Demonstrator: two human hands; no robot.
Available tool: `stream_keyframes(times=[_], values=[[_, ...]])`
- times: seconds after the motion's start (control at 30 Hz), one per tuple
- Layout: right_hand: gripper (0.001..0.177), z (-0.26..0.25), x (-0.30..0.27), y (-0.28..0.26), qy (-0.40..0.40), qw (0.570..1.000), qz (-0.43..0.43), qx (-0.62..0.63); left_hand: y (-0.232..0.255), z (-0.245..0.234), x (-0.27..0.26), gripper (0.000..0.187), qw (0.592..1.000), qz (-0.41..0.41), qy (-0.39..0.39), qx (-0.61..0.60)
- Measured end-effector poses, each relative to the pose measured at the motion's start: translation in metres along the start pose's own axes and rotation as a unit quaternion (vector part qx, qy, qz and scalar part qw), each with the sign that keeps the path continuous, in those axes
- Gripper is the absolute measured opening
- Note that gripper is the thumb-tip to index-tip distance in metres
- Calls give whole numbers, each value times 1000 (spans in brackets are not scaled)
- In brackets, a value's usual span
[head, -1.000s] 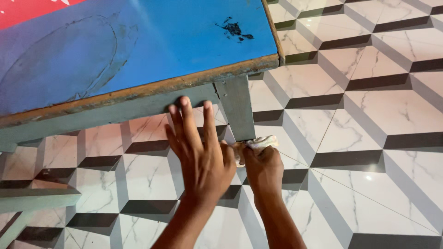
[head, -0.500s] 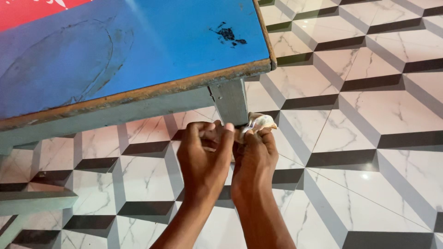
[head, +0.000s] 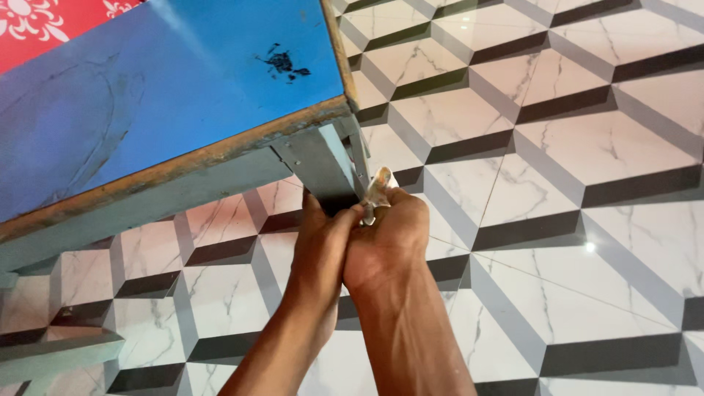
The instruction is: The person wipes a blue painted surface with a cloth, moving back and forth across the top and edges. A paint can is visible nearby. The person continues wiping different areas of the surface throughout the clip.
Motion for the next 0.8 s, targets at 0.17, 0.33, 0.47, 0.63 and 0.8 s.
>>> stream_keyframes(times=[0.17, 0.33, 0.47, 0.63, 0.8], values=[[73, -8, 10, 13, -87, 992, 26, 88, -14, -1, 25, 76, 998, -16, 10, 67], [74, -47, 41, 21, -60, 996, 32, 63, -54, 1, 54, 64, 999, -14, -2, 35], [68, -86, 69, 26, -23, 999, 35, -12, -94, 2, 82, 58, 997, -43, -4, 57], [61, -131, 89, 18, -31, 997, 57, -48, -147, 11, 112, 77, 998, -51, -11, 17], [55, -132, 98, 20, -105, 993, 18, -45, -176, 3, 137, 49, 986, -103, -72, -112]])
Point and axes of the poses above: each hand's wrist, its own x-axis towards the middle knuckle, its own z-axis out of the palm, y = z × x, the point moved 8 cm from there along x, towards the middle knuckle, and after that the axes turned 12 degrees about -z, right-handed, at the moved point
